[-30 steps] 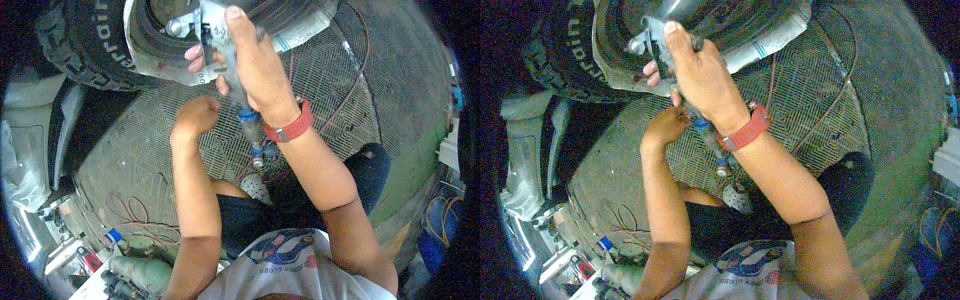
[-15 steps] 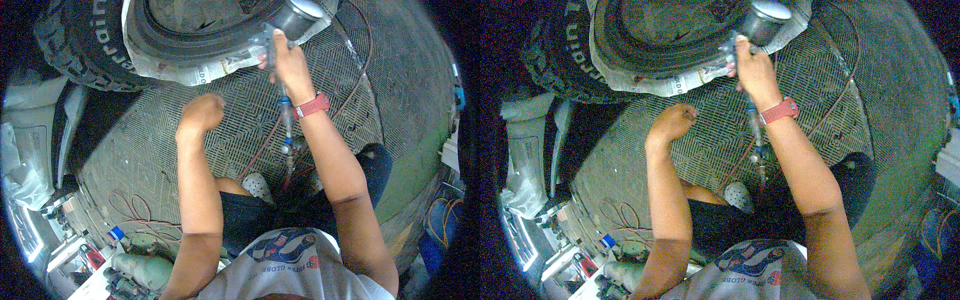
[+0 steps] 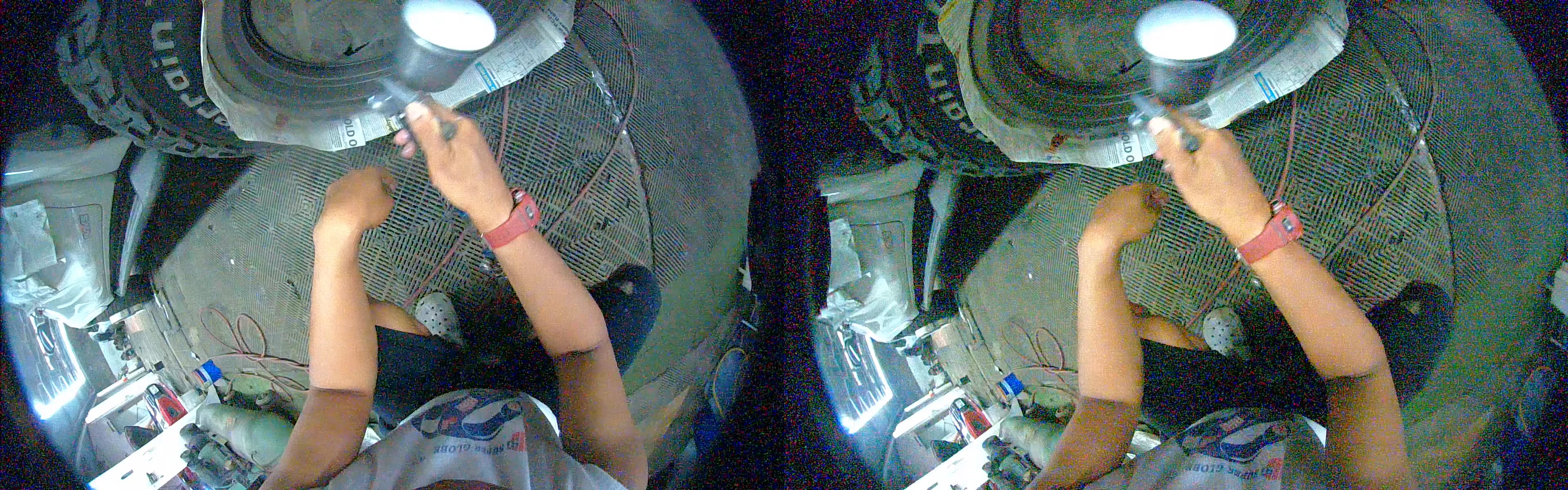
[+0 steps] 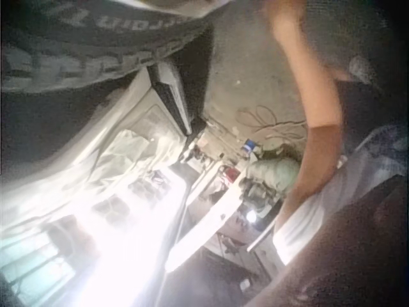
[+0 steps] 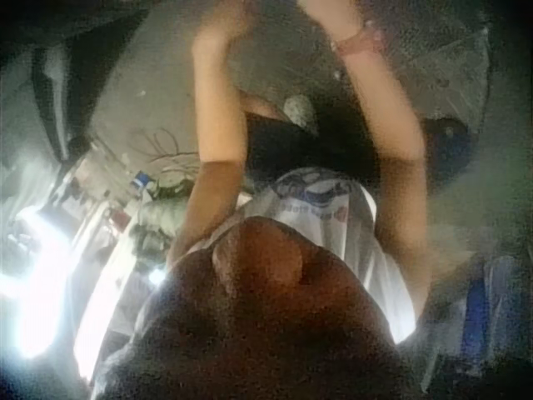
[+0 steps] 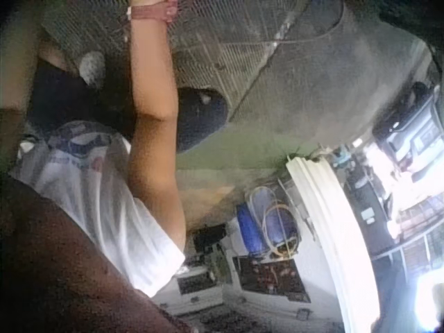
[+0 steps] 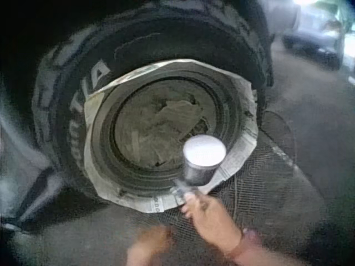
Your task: The person uses a spray gun to apply a white substance to the sidewall of a car tire. The tire is positioned on the floor and partially covered with newspaper to protect the tread. The person moves the spray gun around the tire's circumference to ensure even coverage.
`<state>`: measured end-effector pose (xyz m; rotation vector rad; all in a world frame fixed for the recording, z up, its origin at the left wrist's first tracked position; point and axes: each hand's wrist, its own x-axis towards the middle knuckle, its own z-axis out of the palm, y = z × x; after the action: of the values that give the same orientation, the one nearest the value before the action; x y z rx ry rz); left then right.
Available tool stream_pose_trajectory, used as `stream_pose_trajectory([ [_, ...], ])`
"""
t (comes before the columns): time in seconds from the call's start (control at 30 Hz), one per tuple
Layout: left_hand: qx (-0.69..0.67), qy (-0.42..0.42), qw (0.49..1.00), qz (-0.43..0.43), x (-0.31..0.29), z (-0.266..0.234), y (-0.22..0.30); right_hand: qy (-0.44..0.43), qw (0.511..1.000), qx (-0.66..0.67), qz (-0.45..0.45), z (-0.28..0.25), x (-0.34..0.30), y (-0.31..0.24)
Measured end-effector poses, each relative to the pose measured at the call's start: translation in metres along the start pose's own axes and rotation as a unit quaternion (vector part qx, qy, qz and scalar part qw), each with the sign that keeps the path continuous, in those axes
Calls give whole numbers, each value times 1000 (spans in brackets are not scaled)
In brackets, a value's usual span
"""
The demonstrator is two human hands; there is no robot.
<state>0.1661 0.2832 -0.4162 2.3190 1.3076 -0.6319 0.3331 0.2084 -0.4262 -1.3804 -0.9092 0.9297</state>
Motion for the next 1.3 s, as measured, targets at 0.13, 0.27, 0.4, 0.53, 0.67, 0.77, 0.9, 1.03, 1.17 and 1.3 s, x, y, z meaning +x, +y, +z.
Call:
stream_pose_trajectory([
  [0.13,19,29,999,41,-5,3,0,-43,989,37,-139,12,-3,-33],
  [0.27,19,44,998,46,-9,7,1,-37,968,45,-245,6,6,-57],
  [0.4,28,37,999,26,-8,5,11,15,955,68,-289,-10,17,-82],
  [0.53,37,39,998,42,-2,7,15,84,912,117,-385,-20,35,-92],
  [0.67,37,46,996,61,-3,6,21,6,934,57,-354,-25,31,-88],
  [0.77,-3,86,994,74,1,21,6,2,937,53,-346,-3,25,-87],
  [0.9,-2,101,994,47,11,29,3,-98,956,-9,-277,4,8,-76],
  [1.03,8,102,994,39,13,26,6,-111,954,-38,-275,9,5,-70],
  [1.17,17,75,996,37,11,20,10,-79,951,-7,-297,7,13,-77],
  [1.3,30,22,999,37,1,3,16,-51,953,73,-289,-2,18,-101],
])
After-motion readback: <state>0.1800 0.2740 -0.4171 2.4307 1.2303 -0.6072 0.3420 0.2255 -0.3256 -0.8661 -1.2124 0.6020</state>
